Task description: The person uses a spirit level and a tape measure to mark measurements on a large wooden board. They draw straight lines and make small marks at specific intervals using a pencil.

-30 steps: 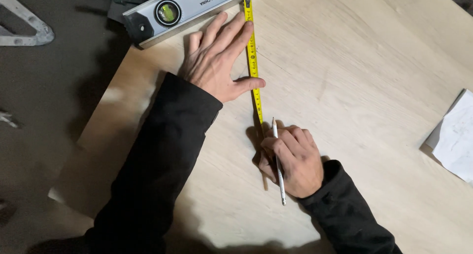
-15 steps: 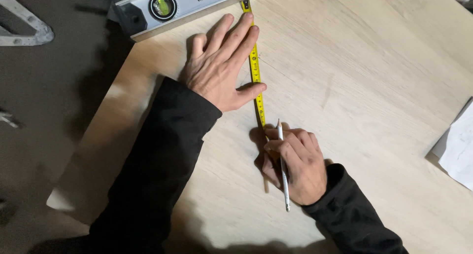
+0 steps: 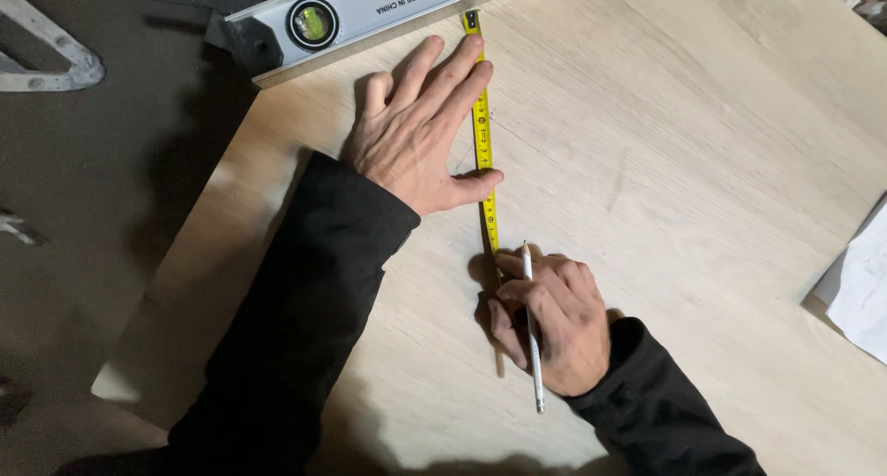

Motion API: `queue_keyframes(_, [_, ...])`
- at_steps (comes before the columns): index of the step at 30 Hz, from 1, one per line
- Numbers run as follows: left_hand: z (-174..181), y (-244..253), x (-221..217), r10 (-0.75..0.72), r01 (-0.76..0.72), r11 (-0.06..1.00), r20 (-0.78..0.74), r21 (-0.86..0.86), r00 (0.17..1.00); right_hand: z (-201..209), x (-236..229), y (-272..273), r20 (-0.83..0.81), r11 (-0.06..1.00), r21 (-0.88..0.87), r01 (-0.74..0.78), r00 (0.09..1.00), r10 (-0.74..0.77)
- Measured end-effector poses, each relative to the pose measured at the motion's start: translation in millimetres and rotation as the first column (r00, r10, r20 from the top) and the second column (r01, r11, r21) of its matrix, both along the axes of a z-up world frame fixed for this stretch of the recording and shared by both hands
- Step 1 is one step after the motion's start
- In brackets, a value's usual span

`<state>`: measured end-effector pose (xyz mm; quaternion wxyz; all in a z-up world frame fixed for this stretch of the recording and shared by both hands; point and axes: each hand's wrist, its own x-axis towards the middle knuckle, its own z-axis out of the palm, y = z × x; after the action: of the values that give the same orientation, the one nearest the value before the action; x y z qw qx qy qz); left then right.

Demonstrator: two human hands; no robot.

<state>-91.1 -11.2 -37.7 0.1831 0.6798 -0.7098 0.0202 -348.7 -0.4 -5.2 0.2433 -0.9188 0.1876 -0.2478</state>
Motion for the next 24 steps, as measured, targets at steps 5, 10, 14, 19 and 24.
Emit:
queue_keyframes(5, [2.1,-1.0,0.9,-0.003,0.003,1.000,-0.012,0.014,1.000,-2.1,-0.4,-1.0,0.002,1.000,0.010,0.006,1.000,-0.006])
queue_keyframes(10, [1.8,1.0,2.0,-0.015,0.015,1.000,0.023,0.000,1.000,-4.2,-2.3,-3.6,0.021,0.999,0.034,-0.002,1.000,0.001])
queue_keyframes(14, [0.1,1.4,3.0,-0.024,0.025,0.999,0.033,-0.039,0.999,-3.7,-2.1,-2.9,0.010,0.999,0.038,0.016,1.000,-0.016])
queue_keyframes(19, [0.5,1.0,2.5,-0.018,0.019,0.999,0.012,-0.031,1.000,-5.6,-2.9,-1.5,0.010,0.999,0.023,0.036,0.999,-0.036])
queue_keyframes(24, [2.3,0.0,2.1,-0.018,0.018,1.000,-0.004,-0.016,1.000,-4.2,-3.0,-2.1,0.003,0.997,0.074,-0.014,1.000,0.014])
